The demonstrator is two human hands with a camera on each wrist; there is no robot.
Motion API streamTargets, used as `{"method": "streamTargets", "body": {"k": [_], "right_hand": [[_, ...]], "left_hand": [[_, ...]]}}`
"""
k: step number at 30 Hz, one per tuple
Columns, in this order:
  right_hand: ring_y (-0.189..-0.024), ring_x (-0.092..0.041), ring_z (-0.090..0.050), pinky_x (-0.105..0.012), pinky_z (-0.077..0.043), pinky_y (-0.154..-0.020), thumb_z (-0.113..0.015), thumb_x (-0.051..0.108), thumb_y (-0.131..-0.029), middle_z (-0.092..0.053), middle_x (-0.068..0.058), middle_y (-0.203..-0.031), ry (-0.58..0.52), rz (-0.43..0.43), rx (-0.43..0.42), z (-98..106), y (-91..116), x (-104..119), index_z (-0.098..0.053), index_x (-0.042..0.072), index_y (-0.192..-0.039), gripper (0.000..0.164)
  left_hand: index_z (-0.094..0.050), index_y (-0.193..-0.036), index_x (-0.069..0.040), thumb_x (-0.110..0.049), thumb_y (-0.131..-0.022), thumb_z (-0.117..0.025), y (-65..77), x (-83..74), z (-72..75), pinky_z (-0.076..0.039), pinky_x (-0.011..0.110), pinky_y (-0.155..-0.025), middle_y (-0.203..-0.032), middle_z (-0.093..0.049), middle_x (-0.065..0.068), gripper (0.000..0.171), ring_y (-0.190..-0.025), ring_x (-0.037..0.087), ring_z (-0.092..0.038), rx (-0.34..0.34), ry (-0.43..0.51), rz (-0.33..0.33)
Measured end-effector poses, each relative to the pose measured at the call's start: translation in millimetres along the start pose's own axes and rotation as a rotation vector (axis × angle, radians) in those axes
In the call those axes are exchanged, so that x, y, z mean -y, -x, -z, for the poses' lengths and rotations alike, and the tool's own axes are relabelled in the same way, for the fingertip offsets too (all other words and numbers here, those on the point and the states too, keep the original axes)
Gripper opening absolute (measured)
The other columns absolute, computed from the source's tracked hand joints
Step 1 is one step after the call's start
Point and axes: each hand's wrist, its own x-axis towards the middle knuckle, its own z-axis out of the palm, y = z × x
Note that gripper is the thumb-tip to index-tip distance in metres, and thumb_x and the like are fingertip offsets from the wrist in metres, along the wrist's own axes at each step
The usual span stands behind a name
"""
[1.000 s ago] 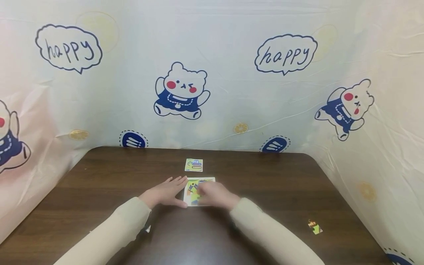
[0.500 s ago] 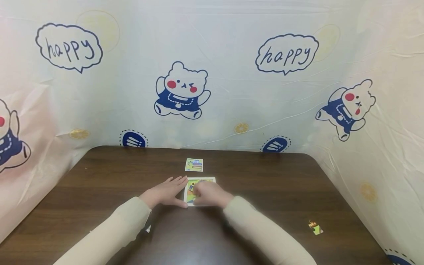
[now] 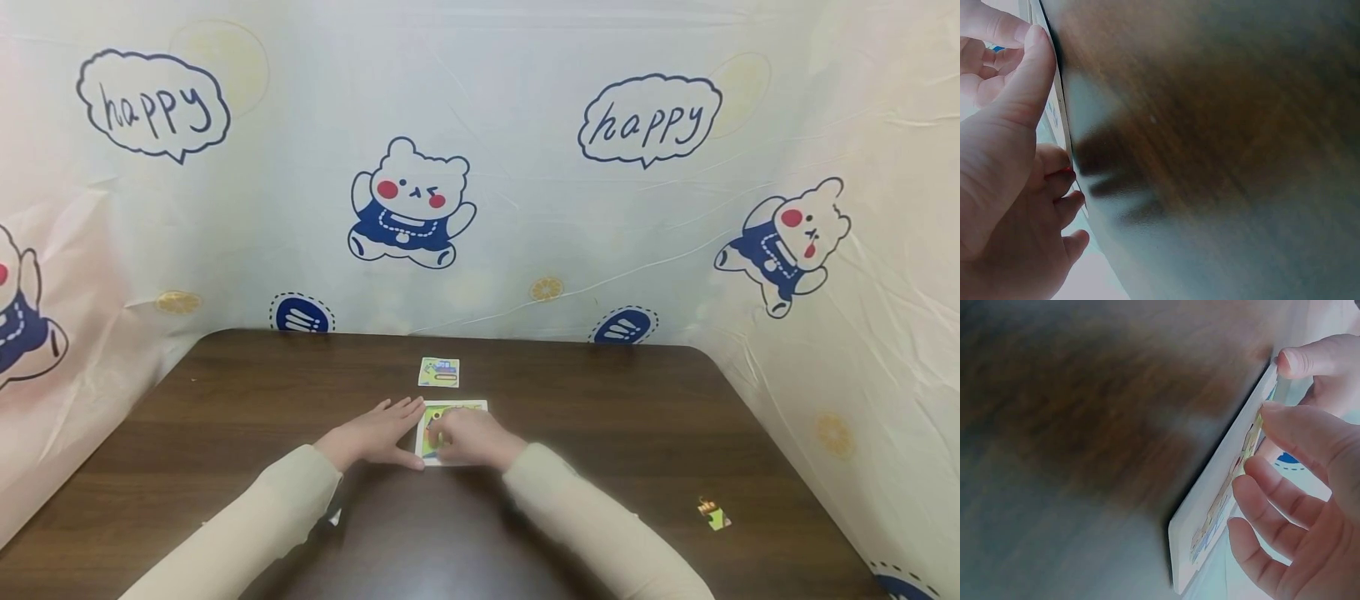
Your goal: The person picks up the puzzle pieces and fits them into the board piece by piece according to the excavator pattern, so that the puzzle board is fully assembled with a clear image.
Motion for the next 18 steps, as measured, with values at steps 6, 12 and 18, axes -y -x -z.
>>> {"method": "streamTargets", "body": {"k": [6,12,18], "right_hand": [[-0.064,-0.004,-0.044,-0.018,-0.037,-0.054,-0.072,0.013,-0.078,-0.053,0.006,-0.074,0.033,0.029,-0.005,0.6,-1.1,2.0,-0.071,0.016,-0.086,0.009],[-0.064,-0.004,-0.044,-0.018,-0.038,-0.055,-0.072,0.012,-0.077,-0.053,0.007,-0.075,0.062,0.044,-0.009,0.4,-1.9,2.9,-0.071,0.018,-0.088,0.012],[-0.067,-0.002,-0.047,-0.018,-0.04,-0.058,-0.073,0.013,-0.077,-0.057,0.009,-0.08,0.081,0.048,-0.006,0.3,-2.4,3.7,-0.072,0.018,-0.087,0.012]], "left_hand": [[-0.027,-0.144,-0.001,-0.059,-0.078,-0.06,-0.5,0.5,0.1,-0.013,0.047,-0.107,-0.149,-0.021,0.013,0.094,-0.136,0.029,-0.018,0.001,-0.004,-0.004],[-0.027,-0.143,0.0,-0.059,-0.078,-0.061,-0.4,0.2,1.1,-0.013,0.047,-0.107,-0.149,-0.022,0.013,0.094,-0.136,0.029,-0.018,-0.001,-0.002,-0.008],[-0.027,-0.143,0.0,-0.058,-0.078,-0.061,0.1,-0.5,1.3,-0.013,0.048,-0.107,-0.149,-0.022,0.014,0.093,-0.136,0.029,-0.018,-0.002,0.002,-0.008]]}}
